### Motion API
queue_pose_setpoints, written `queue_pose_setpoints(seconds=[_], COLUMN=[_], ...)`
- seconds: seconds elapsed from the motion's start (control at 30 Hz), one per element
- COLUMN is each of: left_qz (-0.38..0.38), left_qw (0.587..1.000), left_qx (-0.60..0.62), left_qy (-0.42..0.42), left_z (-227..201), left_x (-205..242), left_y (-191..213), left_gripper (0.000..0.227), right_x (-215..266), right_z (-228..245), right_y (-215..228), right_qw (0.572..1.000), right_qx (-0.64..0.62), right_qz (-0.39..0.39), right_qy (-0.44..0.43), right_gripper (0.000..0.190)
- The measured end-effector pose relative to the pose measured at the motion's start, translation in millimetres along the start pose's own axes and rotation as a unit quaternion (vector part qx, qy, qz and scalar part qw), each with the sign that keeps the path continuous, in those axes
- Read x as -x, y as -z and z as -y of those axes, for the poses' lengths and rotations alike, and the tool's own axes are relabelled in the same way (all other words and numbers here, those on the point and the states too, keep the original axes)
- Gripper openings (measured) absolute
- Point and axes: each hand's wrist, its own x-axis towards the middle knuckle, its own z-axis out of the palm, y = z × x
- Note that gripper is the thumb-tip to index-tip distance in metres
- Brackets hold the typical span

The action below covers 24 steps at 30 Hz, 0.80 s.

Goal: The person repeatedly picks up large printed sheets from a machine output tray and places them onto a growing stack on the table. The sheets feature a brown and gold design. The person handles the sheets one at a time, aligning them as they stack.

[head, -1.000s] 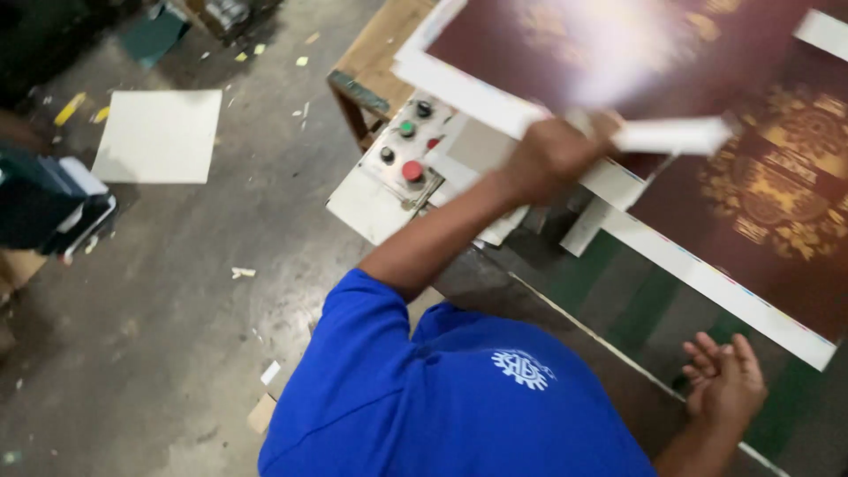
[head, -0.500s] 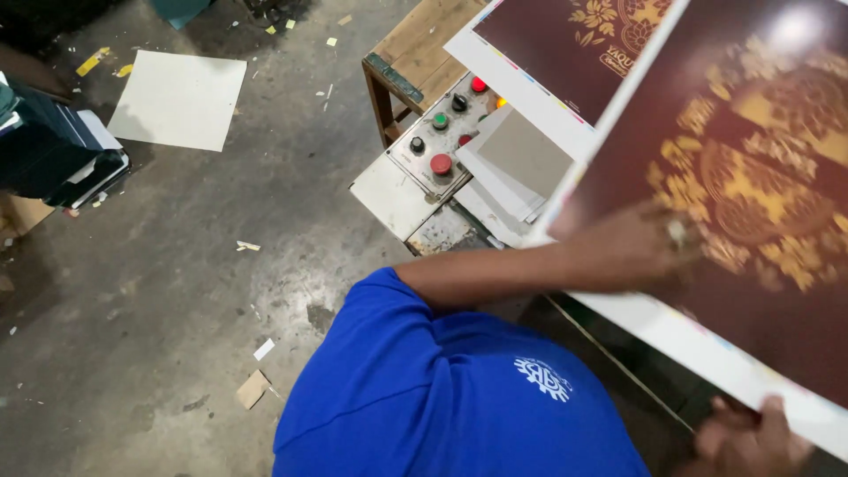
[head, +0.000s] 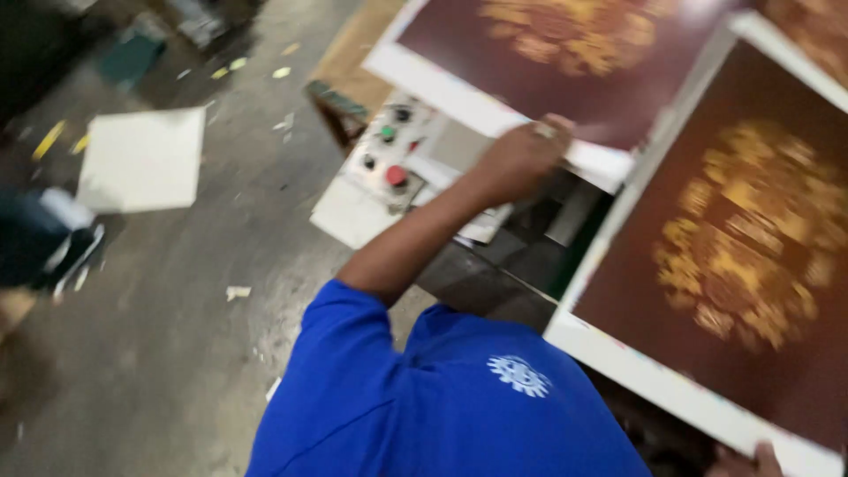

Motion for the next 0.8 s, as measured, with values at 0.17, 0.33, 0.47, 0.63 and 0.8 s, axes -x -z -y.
queue_pose_setpoints(seconds=[0.17,0.33,0.47,0.63,0.8], left_qz=[-0.136,-0.069,-0.067,-0.129,-0.238], left_qw=[0.981,0.996,0.997,0.987,0.960], left_qx=[0.121,0.050,0.035,0.092,0.112], left_qy=[0.070,0.008,-0.007,0.034,0.098], left_z=[-5,-18,-22,-12,-9], left_x=[-8,7,16,12,5], left_y=[62,68,73,66,99], left_gripper=[0.019,0.031,0.037,0.025,0.020], right_x=[8,-23,-67,-119,-118], right_z=[20,67,75,86,123], right_y=[-91,-165,-178,-184,-219], right_qw=[0.983,0.962,0.955,0.959,0.955], right_qx=[-0.049,-0.025,0.012,0.020,0.071], right_qz=[-0.171,-0.247,-0.251,-0.224,-0.169], right_qy=[-0.044,-0.117,-0.155,-0.173,-0.235], right_gripper=[0.032,0.042,0.040,0.039,0.042])
